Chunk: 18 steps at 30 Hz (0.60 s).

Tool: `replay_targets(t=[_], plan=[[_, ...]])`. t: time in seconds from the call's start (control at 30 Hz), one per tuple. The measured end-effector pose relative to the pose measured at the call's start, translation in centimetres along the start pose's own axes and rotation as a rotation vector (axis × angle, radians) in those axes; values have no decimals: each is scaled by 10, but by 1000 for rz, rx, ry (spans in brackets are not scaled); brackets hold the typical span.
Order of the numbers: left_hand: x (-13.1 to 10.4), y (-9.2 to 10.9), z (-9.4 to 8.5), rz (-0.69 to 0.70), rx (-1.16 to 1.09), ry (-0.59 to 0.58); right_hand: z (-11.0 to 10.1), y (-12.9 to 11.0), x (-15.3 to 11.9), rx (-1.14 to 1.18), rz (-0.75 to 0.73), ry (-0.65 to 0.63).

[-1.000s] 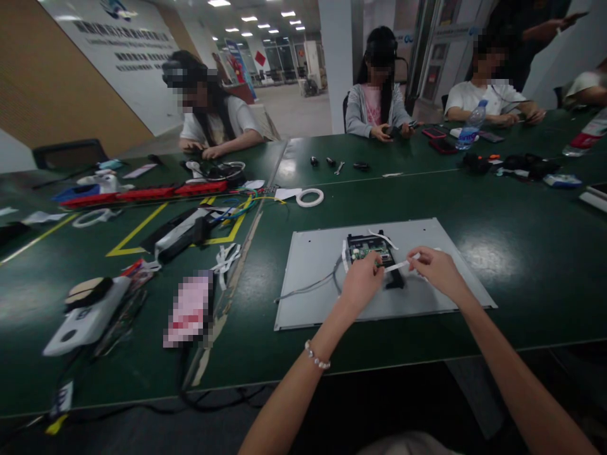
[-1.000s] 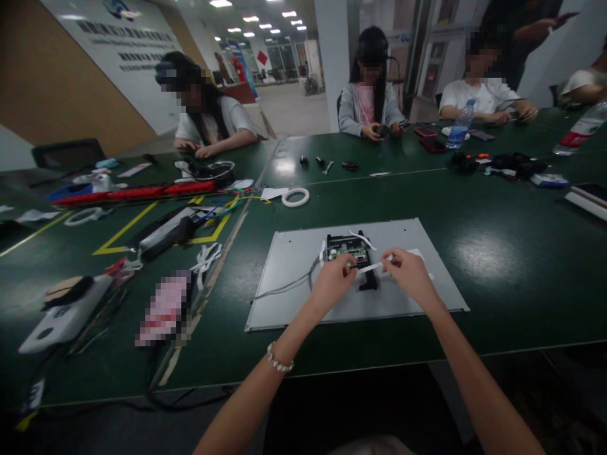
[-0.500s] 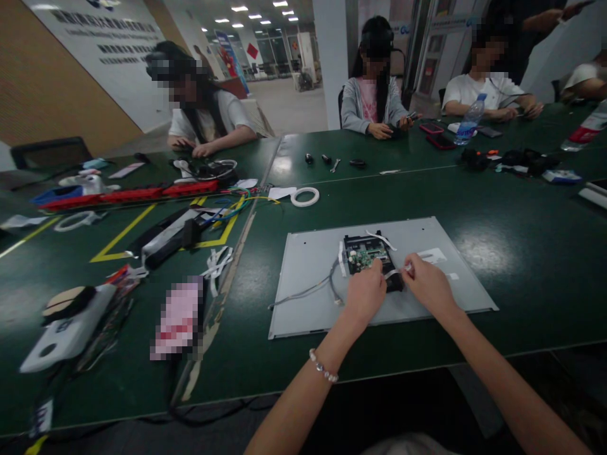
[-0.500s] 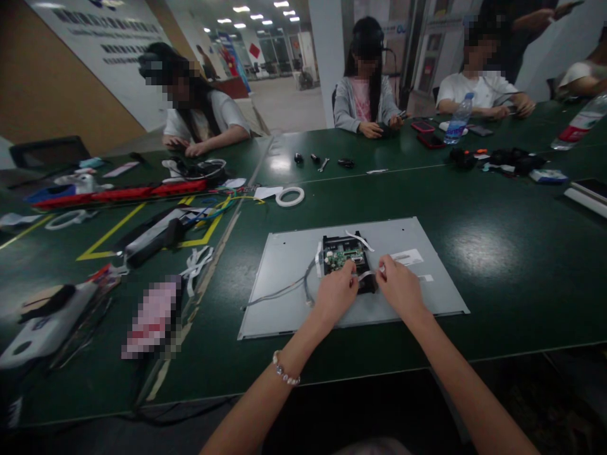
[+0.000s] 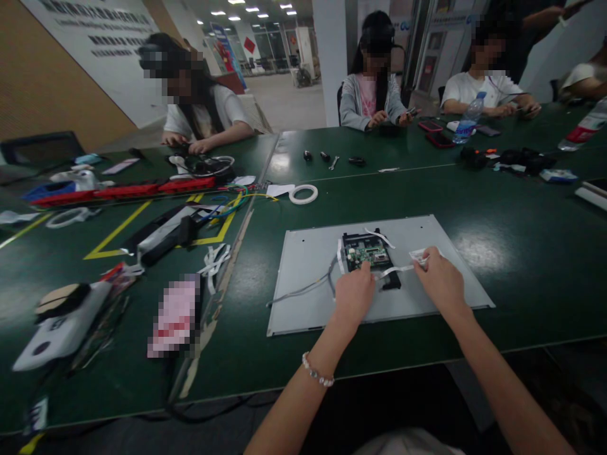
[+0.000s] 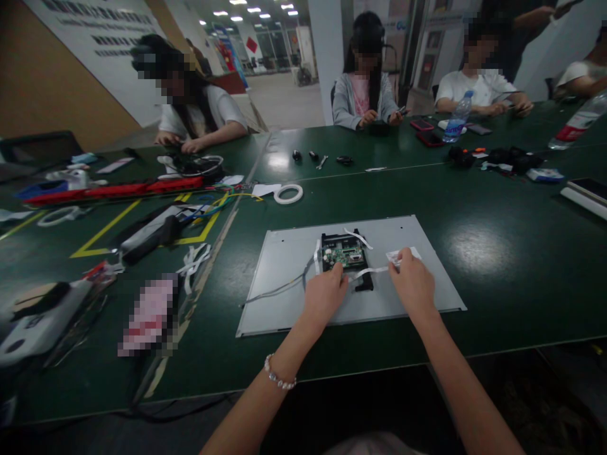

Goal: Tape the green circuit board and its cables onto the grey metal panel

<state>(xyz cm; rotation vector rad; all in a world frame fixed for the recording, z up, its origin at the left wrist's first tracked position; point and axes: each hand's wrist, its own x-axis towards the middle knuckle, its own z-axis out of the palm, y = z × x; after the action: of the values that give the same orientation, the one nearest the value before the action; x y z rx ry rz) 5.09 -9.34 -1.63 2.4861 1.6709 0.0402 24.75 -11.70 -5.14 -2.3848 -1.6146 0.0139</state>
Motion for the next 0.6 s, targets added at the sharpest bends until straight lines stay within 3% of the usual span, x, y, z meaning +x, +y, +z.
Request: replay_targets(t=[0.2, 0.27, 0.33, 0.43, 0.5, 0.6], plan=[[-4, -1, -5, -21, 21, 9, 5, 19, 5, 117, 21, 46], [-11, -3, -9, -26, 18, 14, 4, 26, 3, 226, -108, 80], [-24, -8, -12, -37, 2, 37, -1, 35, -2, 296, -336, 61], [-51, -16, -14, -63, -43, 88, -9, 52, -14, 227, -634, -109], [-69, -22, -12, -82, -82, 114, -14, 63, -21, 138, -705, -219], [-92, -33, -5, -109, -171, 172, -19, 78, -28, 71, -754, -286]])
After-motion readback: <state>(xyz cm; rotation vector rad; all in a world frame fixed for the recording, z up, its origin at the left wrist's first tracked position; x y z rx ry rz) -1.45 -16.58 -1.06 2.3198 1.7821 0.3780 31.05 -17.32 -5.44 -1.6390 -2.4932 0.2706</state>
